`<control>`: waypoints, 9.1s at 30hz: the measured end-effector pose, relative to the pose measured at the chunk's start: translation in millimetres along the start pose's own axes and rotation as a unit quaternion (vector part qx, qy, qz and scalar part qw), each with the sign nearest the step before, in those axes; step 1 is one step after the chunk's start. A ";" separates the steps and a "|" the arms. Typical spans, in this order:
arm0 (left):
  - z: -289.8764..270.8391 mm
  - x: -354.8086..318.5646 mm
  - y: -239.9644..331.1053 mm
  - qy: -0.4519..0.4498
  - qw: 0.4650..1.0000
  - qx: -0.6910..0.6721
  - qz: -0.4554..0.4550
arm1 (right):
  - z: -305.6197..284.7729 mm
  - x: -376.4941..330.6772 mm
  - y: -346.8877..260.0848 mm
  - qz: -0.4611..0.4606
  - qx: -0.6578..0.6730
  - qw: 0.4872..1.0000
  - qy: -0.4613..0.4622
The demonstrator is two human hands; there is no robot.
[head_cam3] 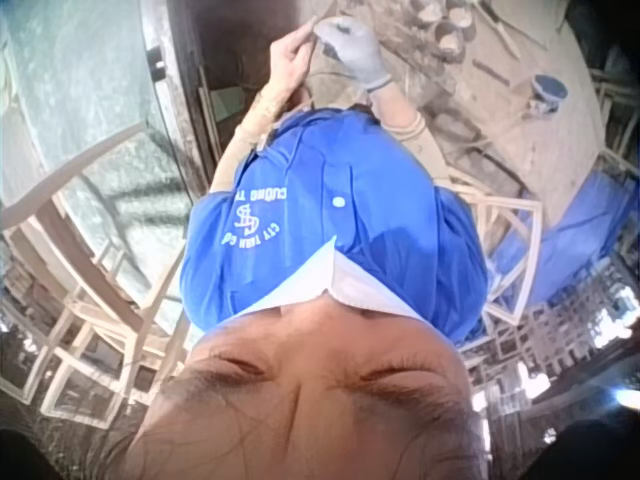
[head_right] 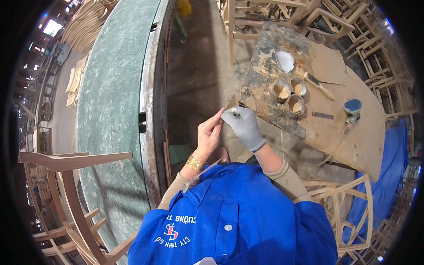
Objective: The person prepares a sanding disc by peeling off the backing and attaching it to a handheld orbital sander. They then sand the legs and frame of a wooden chair placed on a green workbench. Finally, the person uses a metal file to smooth the edges of the chair's joints.
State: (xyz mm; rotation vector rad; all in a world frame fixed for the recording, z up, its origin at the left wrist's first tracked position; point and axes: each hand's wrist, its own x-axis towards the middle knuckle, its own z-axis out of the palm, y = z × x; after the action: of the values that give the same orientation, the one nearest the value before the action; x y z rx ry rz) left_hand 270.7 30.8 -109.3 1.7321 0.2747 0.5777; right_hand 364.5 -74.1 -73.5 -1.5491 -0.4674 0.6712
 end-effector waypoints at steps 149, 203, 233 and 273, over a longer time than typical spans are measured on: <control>-1.3 -7.8 15.5 -0.131 0.991 -0.003 -0.008 | -25.0 -20.8 6.5 0.016 0.009 1.000 -0.020; -2.9 -20.3 16.8 -0.115 0.991 0.000 -0.064 | -13.3 -24.8 2.2 0.011 0.012 1.000 -0.001; -33.4 12.0 13.8 -0.169 0.893 -0.335 -0.249 | -67.5 -15.1 -11.8 0.023 -0.051 0.995 -0.081; -8.2 1.9 25.6 -0.026 0.969 -0.202 -0.137 | -6.9 -30.4 -3.6 -0.027 -0.017 0.999 0.039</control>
State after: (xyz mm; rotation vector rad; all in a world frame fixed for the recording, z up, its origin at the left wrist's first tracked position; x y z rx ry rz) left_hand 265.0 32.4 -83.0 1.2866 0.3281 0.3542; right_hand 346.8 -98.9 -65.7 -1.5833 -0.4635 0.5621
